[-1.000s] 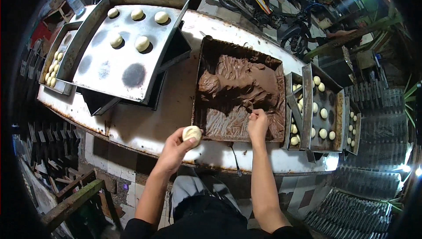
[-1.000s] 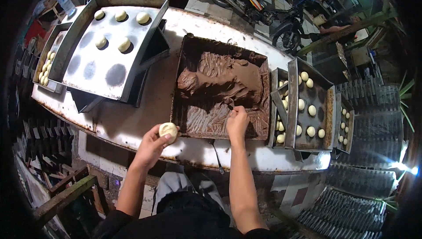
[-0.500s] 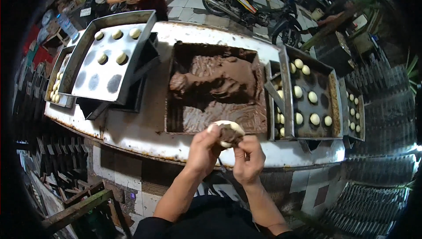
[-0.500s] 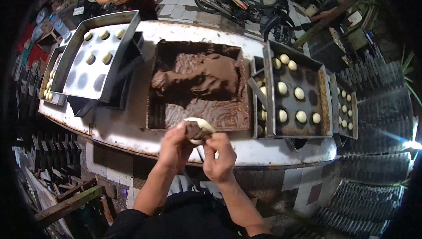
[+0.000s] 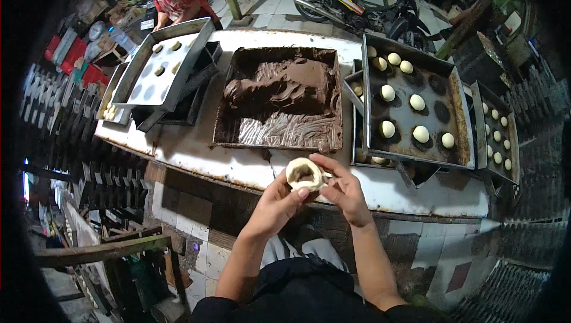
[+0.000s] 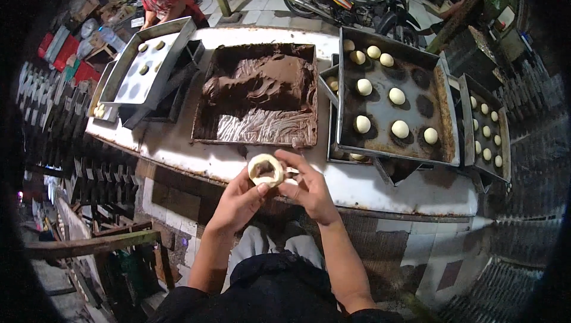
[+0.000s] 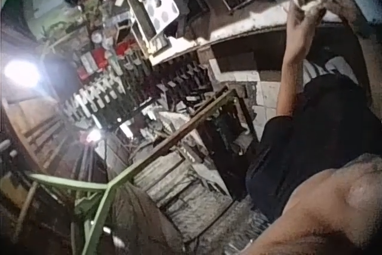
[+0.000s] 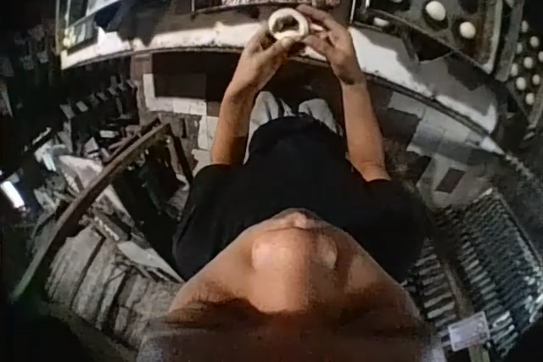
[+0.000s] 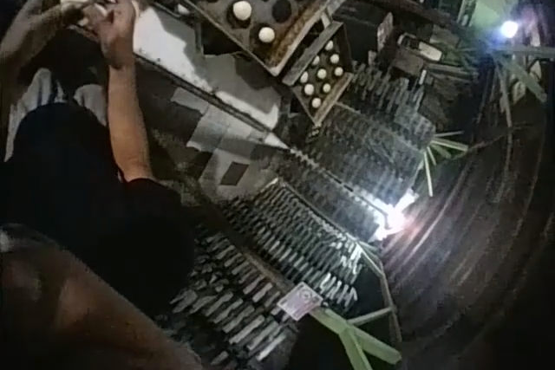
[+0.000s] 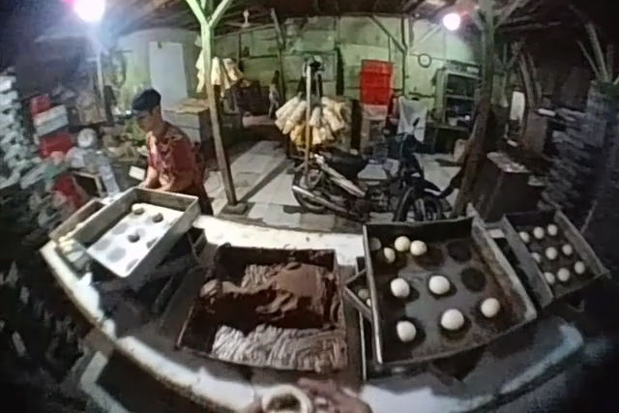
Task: The person is filling small dough balls with chocolate filling and placing them into metal trays in a commercial bakery setting.
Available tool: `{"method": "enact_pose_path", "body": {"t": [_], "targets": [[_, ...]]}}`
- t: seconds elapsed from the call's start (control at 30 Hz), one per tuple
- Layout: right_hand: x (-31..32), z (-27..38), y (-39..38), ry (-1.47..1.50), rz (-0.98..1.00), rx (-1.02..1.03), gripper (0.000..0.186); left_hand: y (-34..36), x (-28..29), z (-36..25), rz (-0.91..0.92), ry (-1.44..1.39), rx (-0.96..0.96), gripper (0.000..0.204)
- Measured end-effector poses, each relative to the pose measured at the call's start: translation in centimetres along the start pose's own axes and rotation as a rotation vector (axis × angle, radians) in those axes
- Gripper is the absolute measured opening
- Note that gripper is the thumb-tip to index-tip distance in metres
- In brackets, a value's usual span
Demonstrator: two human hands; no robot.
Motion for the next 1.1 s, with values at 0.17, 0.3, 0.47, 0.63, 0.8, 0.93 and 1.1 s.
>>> {"method": "enact_pose_path", "body": {"t": [0.17, 0.3, 0.47, 0.63, 0.8, 0.93, 1.1], "targets": [[-4.8, 4.3, -3.3, -0.143, 0.166, 0.248, 0.038, -5.3, -1.8, -1.2, -0.128, 0.449, -0.287, 0.037], [-9.8, 5.5, -8.0, -0.471, 0.183, 0.448, 0.036, -9.5, 0.6, -2.7, -0.241, 0.109, -0.379, 0.030], [-14.7, 3.7, -12.7, -0.069, 0.205, 0.134, 0.021, -18.4, 1.0, -1.5, -0.227, 0.142, -0.707, 0.023], [-18.6, 2.0, -18.3, -0.136, 0.243, 0.209, 0.017, -28.0, 2.4, -1.4, -0.273, 0.601, -0.886, 0.029], [-22.4, 2.5, -25.5, -0.499, 0.340, 0.337, 0.025, -32.8, 6.7, 1.5, -0.400, 0.251, -0.700, 0.028], [-20.6, 2.6, -26.7, -0.256, 0.264, 0.192, 0.016, -35.0, 1.9, 2.7, -0.290, 0.450, -0.861, 0.030], [-14.0, 3.8, -27.7, -0.345, 0.233, 0.324, 0.021, -31.4, -1.5, 5.4, -0.175, 0.727, -0.874, 0.027]]}}
Point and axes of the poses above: each hand's wrist, its own y-axis towards the middle knuckle, its own x-axis out of the back of the hand, z = x × y, the point moved 5 cm from there along y, towards the middle knuckle, and after that the axes turned 10 degrees about -y, right-handed, at the moved point
